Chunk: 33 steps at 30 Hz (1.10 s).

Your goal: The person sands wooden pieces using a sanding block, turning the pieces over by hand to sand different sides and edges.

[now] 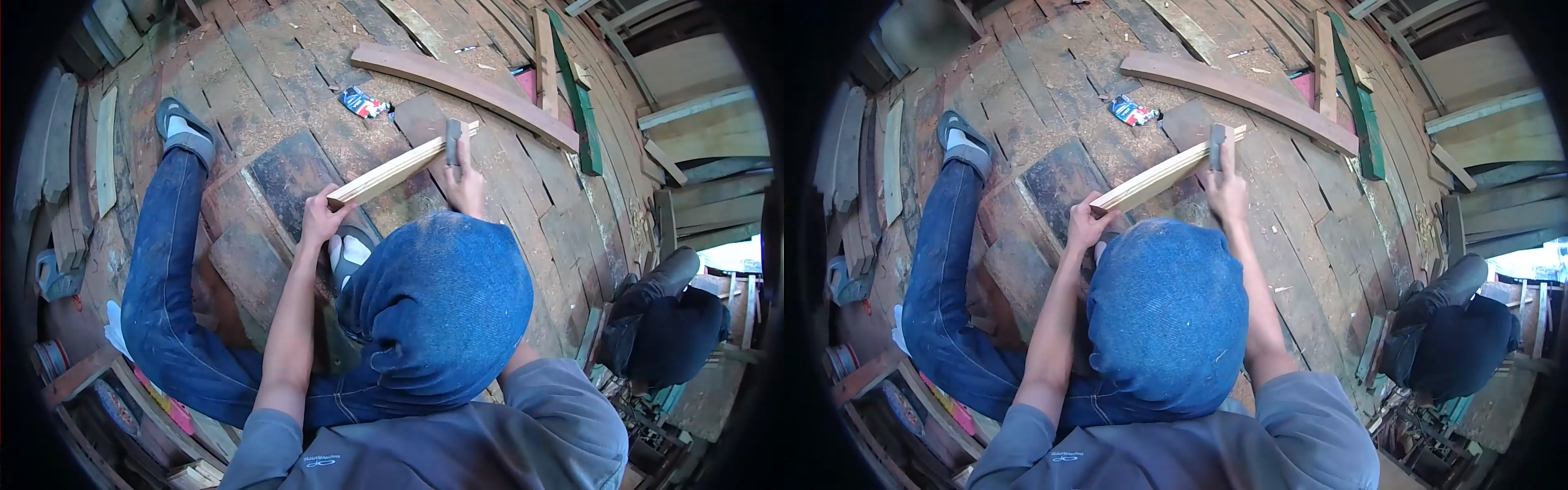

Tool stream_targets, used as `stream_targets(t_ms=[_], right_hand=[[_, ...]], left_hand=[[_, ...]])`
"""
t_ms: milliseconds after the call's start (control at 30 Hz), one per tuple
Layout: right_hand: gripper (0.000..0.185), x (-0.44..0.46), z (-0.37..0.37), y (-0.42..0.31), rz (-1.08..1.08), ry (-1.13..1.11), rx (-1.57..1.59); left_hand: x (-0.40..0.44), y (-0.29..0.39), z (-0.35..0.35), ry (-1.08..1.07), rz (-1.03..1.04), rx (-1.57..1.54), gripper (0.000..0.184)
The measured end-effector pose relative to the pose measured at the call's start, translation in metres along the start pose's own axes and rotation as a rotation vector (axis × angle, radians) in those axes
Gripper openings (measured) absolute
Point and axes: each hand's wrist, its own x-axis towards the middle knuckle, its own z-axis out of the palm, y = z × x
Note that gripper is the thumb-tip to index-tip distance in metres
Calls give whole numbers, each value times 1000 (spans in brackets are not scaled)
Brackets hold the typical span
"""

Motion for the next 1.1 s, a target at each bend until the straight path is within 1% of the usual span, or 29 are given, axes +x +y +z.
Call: stream_targets(t_ms=[67, 133, 233, 300, 333, 367, 467, 500, 533, 600, 633, 667, 700, 767, 800, 833, 867, 933, 967, 1000, 1033, 1100], right_hand=[[72, -19, 18, -34, -68, -50, 65], [70, -65, 29, -59, -357, -246, -46], [70, -55, 4, -66, -390, -482, -131], [66, -30, -11, -49, -178, -266, 15], [67, -6, -16, -21, -36, -227, 7], [70, 14, -12, 14, -67, -68, -71], [70, 17, -5, 5, 81, 32, -142], [69, 1, 3, -13, -29, -17, -29], [67, -27, 9, -42, -100, -112, 76], [65, -50, -2, -69, -150, -349, -60], [63, -58, -8, -78, -172, -470, -130], [62, -62, -15, -84, -192, -592, -201], [63, -56, -29, -81, -140, -464, -169], [70, -13, -25, -14, -35, -269, -106], [71, 8, -27, 24, -39, -146, -67], [72, 21, -30, 46, -46, -23, -29], [71, 22, -28, 44, -17, -7, -49], [71, 22, -10, 30, 44, 28, -90], [70, 5, 2, 11, -105, 0, 4], [69, -20, 14, -10, -255, -24, 98], [69, -47, 42, -3, -247, -160, 97], [70, -61, 45, -3, -274, -313, 24]], left_hand=[[1, 0, -1, -1, 21, -13, 29], [1, 1, -1, -9, 17, -19, 29], [-3, 7, -1, -11, 73, 69, 28], [-3, 4, 0, -7, 78, 51, 27], [-4, 4, 1, -3, 80, 42, 26], [-5, 9, 0, -18, 81, 30, 25], [-7, 10, 1, 2, 72, 41, 25], [-6, 11, 2, 26, 88, 38, 24], [-6, 11, 2, 13, 88, 35, 24], [-5, 15, 0, -13, 93, 33, 24], [-7, 18, -1, -31, 89, 112, 25], [-8, 19, 1, -16, 77, 94, 26], [-8, 19, 2, 0, 66, 77, 26], [-8, 22, 0, 1, 24, 87, 28], [-8, 21, -1, -3, 38, 94, 28], [-8, 20, -2, -4, 54, 99, 28], [-7, 19, -1, -5, 70, 104, 28], [-3, 14, 0, 9, -2, 85, 29], [-4, 10, 1, 10, -43, 77, 30], [-5, 6, 2, 18, -24, 53, 30], [-2, 3, 1, 26, 1, 32, 31], [0, 4, 0, 15, 14, 18, 32]])
